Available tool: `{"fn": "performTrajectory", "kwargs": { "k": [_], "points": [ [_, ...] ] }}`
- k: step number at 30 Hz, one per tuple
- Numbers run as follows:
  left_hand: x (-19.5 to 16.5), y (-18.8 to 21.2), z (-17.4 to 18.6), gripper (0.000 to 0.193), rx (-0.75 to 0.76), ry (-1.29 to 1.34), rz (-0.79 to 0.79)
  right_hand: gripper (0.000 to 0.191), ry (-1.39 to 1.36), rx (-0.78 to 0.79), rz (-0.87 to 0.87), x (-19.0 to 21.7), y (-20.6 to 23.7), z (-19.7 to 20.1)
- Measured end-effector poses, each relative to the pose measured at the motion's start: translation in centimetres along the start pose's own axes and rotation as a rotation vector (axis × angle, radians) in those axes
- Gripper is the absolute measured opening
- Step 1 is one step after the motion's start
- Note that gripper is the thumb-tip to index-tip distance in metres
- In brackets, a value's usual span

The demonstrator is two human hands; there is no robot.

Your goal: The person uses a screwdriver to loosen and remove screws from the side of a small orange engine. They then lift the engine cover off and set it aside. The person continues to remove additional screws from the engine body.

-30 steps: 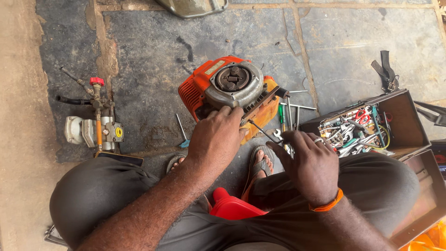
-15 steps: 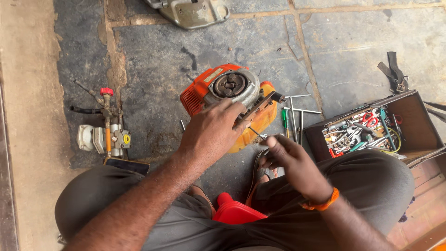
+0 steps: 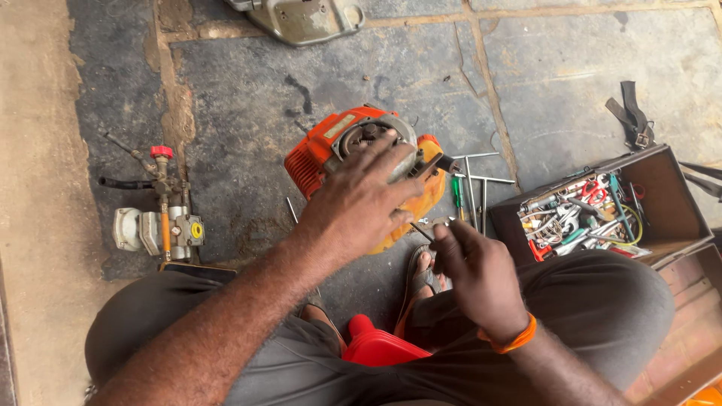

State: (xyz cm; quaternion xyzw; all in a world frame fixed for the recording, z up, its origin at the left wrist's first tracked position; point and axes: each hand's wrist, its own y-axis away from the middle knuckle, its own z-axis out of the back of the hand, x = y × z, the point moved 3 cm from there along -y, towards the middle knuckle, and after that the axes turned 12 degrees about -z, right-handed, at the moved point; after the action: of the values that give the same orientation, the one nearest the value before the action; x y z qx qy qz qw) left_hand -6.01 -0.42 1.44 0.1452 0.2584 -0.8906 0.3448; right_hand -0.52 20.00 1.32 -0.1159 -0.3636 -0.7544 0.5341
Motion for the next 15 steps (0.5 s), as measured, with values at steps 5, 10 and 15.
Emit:
{"fn": "performTrajectory", "kwargs": {
  "k": [5, 10, 15],
  "points": [
    [-0.2, 0.4, -1.6, 0.028, 0.053, -0.129, -0.015, 0.031, -0.535, 0.395, -0.152, -1.0, -1.8, -0.3],
    [0.4, 0.9, -2.7, 0.024, 0.044, -0.121, -0.023, 0.037, 0.305, -0.272, 0.533, 0.5, 0.7, 1.3],
    [0.4, 0.8, -3.1, 0.014, 0.07, -0.179, -0.018, 0.031, 0.55, -0.443, 0.655, 1.0, 1.7, 0.8]
  ]
}}
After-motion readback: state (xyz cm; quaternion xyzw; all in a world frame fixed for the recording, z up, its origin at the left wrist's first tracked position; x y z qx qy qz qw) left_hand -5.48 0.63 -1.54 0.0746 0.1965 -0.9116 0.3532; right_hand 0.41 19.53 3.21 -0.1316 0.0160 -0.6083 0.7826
